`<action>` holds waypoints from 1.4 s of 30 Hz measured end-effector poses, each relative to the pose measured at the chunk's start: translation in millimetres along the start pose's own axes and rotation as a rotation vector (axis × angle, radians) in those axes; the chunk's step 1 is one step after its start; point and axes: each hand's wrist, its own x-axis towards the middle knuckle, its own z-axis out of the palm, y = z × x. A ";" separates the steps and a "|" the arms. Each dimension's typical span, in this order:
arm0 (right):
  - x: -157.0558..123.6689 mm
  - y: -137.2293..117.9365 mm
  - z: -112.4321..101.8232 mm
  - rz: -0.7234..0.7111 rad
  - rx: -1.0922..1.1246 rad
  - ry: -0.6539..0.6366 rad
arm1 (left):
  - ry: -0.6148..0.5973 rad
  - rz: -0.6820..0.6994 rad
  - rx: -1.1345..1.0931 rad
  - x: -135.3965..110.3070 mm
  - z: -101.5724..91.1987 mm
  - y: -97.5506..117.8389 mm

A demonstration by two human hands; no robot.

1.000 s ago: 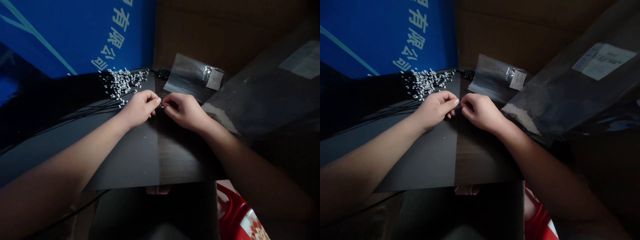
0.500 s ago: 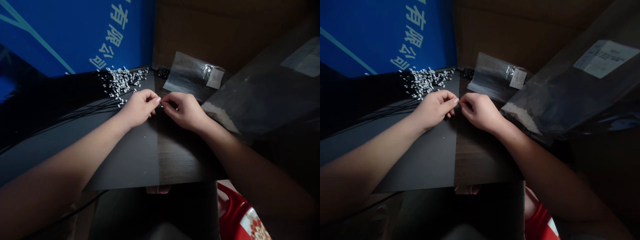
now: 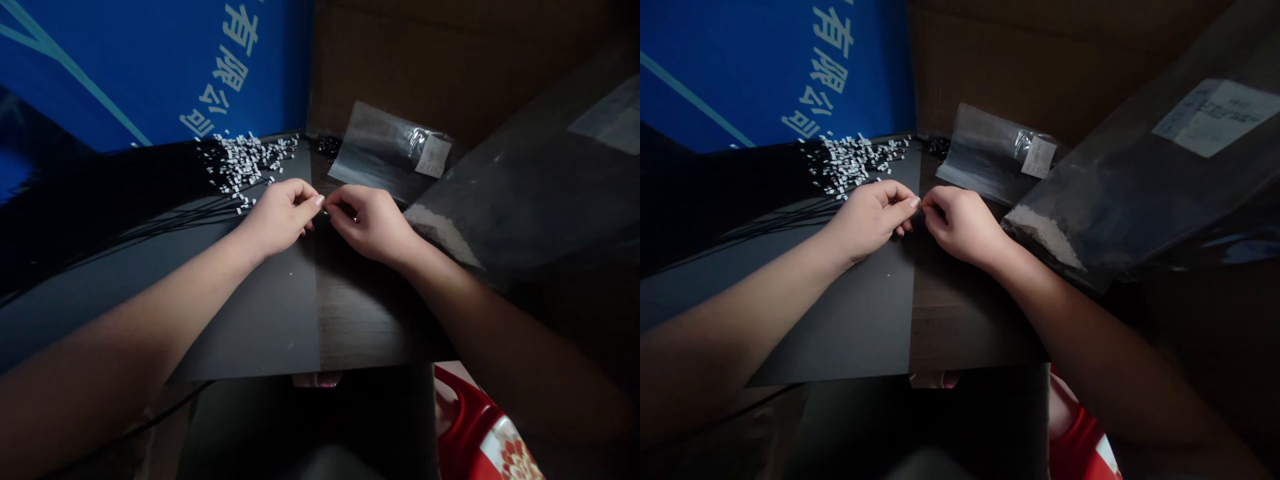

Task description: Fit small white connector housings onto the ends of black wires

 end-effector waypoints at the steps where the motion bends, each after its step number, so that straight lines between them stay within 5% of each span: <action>1: 0.0 -0.1 0.1 0.007 -0.004 -0.001 | 0.000 -0.001 0.001 0.0 0.1 -0.1; 24: 0.7 -0.7 -3.4 0.069 0.015 -0.024 | 0.026 -0.046 -0.036 0.7 0.9 -1.7; 42: -0.2 2.6 -0.5 -0.030 -0.054 0.018 | 0.011 -0.041 -0.001 0.0 2.5 -1.4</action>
